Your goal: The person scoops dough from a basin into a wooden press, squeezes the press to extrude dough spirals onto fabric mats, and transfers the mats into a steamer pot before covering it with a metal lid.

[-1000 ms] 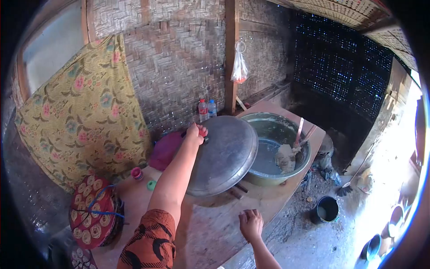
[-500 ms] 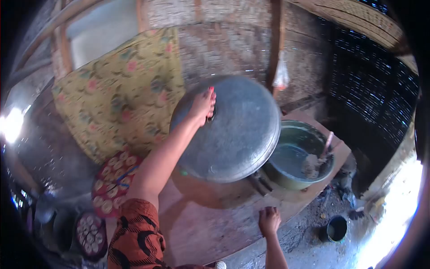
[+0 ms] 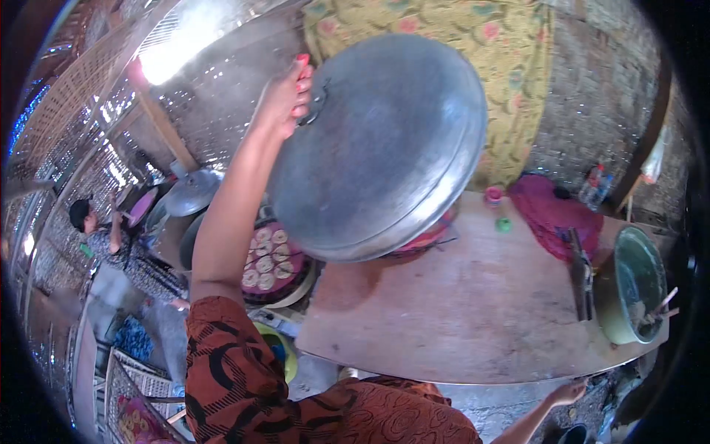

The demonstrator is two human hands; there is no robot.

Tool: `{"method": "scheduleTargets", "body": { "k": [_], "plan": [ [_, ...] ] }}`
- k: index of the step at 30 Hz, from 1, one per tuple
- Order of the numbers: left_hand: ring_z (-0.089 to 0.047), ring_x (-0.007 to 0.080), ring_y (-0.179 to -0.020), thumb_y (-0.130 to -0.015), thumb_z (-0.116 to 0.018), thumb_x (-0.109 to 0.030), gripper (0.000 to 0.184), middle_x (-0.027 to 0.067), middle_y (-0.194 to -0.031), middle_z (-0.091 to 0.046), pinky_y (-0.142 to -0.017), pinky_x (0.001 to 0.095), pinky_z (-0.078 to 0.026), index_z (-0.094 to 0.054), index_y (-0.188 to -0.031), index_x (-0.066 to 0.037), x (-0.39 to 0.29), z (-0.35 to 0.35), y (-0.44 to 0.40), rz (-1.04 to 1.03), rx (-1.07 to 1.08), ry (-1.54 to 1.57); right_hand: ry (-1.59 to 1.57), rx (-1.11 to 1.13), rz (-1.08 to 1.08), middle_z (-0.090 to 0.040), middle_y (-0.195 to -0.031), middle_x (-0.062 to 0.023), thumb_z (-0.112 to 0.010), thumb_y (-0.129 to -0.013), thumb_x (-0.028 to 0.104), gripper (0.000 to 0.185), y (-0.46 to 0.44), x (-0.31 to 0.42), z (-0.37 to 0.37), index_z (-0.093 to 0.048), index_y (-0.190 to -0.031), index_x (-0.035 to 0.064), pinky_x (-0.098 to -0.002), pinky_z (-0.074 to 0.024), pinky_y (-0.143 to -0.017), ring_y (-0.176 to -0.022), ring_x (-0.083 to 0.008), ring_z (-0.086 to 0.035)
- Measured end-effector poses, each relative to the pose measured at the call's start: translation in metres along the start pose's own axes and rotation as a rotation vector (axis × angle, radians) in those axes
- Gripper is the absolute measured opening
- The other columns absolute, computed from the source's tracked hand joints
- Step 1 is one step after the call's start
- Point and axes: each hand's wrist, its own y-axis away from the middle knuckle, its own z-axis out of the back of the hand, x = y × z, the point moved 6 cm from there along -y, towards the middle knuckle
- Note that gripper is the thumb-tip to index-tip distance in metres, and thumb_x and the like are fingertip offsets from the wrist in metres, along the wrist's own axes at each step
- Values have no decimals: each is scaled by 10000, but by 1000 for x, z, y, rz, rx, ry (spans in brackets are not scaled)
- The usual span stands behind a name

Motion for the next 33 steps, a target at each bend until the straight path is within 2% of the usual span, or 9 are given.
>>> {"method": "scheduleTargets", "body": {
  "k": [4, 8, 10, 18, 21, 27, 30, 31, 33],
  "plan": [
    [-250, 3, -433, -920, -504, -409, 299, -108, -578, -339, -370, 185, -164, -476, -751, -163, 15, 145, 39, 60, -224, -142, 408, 81, -113, -668, -973, -143, -461, -940, 347, 402, 68, -44, 70, -649, -1026, 3, -340, -506, -751, -875, -265, -639],
    [-261, -8, -437, -896, -532, -445, 321, -113, -569, -351, -371, 177, -173, -490, -731, -173, 53, 267, 66, 92, -306, -308, 102, 466, -333, -664, -994, -141, -417, -924, 445, 484, 159, -94, 144, -660, -1024, 39, -376, -500, -766, -893, -276, -637],
    [-272, -10, -437, -895, -532, -450, 324, -112, -566, -355, -371, 174, -179, -495, -730, -173, 83, 322, 77, 135, -336, -335, 845, 136, -554, -654, -1026, -133, -387, -895, 526, 549, 219, -94, 172, -668, -1020, 71, -404, -492, -784, -912, -295, -628],
    [-344, 25, -460, -919, -501, -423, 313, -88, -590, -411, -399, 189, -269, -527, -745, -164, 247, 492, 99, 286, -433, -454, 901, 117, -386, -666, -890, -156, -438, -867, 549, 544, 273, -30, 251, -676, -866, 60, -446, -497, -712, -793, -353, -625],
    [-397, 72, -500, -928, -493, -404, 385, -38, -582, -455, -472, 242, -320, -572, -780, -57, 302, 522, 97, 233, -384, -538, 944, 101, -378, -667, -872, -162, -442, -861, 562, 558, 268, -47, 292, -677, -857, 56, -454, -497, -711, -785, -363, -625],
    [-507, 159, -583, -929, -477, -307, 348, 52, -614, -539, -576, 321, -404, -578, -764, -17, 375, 529, 97, 113, -259, -912, 902, 88, -485, -640, -719, -145, -527, -844, 512, 534, 292, -49, 353, -666, -810, -2, -425, -505, -653, -668, -302, -617],
    [-505, 179, -572, -930, -465, -305, 353, 68, -602, -526, -574, 335, -404, -578, -741, -29, 395, 522, 100, 169, -246, -920, 955, 131, -584, -617, -723, -143, -508, -888, 370, 426, 288, -20, 382, -645, -872, -33, -418, -506, -749, -681, -280, -593],
    [-505, 179, -572, -930, -465, -305, 353, 68, -602, -526, -574, 335, -404, -578, -741, -29, 401, 521, 101, 171, -234, -916, 789, 83, -1070, -635, -831, -166, -473, -887, 448, 498, 286, -18, 395, -641, -946, -17, -435, -493, -757, -759, -305, -604],
    [-501, 177, -561, -927, -468, -319, 361, 63, -591, -520, -568, 334, -399, -574, -735, -33, 421, 525, 100, 197, -269, -867, 572, 12, -1539, -654, -939, -188, -437, -886, 527, 580, 316, 0, 396, -637, -1021, -1, -452, -480, -765, -836, -331, -614]
  ]
}}
